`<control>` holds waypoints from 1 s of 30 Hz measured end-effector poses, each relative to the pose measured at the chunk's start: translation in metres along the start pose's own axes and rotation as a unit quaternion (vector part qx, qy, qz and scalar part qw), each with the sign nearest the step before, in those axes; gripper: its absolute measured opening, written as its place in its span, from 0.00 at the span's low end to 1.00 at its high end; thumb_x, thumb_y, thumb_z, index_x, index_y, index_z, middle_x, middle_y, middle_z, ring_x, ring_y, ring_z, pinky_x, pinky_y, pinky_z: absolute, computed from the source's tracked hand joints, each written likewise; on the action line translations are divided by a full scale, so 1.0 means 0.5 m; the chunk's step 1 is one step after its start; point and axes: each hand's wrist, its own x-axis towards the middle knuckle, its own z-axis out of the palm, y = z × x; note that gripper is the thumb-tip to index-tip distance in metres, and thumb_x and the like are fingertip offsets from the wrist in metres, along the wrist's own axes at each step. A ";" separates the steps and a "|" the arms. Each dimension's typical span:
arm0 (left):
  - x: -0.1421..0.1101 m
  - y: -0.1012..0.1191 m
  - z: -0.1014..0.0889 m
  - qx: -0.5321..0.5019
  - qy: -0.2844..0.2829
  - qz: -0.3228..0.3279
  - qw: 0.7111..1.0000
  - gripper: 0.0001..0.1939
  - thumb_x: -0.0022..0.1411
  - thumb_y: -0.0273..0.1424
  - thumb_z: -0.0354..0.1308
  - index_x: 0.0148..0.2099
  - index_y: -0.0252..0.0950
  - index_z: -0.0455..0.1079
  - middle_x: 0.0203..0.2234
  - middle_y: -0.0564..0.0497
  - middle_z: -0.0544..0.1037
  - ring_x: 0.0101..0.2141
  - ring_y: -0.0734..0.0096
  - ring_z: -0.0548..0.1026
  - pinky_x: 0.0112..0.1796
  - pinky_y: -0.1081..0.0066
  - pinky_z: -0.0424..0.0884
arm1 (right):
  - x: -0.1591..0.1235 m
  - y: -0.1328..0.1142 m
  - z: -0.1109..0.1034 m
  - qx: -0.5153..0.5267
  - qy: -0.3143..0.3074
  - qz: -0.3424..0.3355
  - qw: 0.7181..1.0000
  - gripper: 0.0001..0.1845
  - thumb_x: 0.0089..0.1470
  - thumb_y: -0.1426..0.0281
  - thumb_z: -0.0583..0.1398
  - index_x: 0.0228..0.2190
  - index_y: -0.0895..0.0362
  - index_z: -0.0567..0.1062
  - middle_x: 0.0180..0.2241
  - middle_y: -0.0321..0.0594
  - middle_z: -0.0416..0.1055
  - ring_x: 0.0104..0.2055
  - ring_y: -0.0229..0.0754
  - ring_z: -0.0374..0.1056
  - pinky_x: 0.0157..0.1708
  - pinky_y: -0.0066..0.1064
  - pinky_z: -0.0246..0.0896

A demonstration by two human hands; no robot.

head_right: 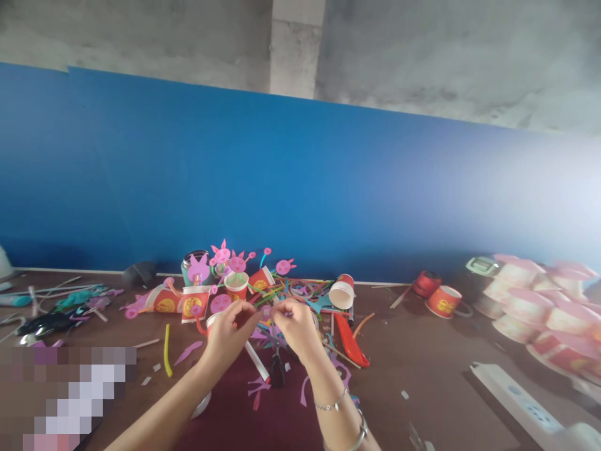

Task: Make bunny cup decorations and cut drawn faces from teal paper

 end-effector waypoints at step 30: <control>0.005 0.010 -0.002 -0.140 -0.054 -0.114 0.982 0.18 0.53 0.45 0.59 0.26 0.36 0.62 0.16 0.59 0.61 0.19 0.78 0.58 0.21 0.77 0.55 | -0.010 -0.011 0.005 -0.016 0.005 -0.107 0.994 0.10 0.49 0.69 0.58 0.19 0.57 0.72 0.29 0.41 0.73 0.31 0.40 0.68 0.29 0.28 0.61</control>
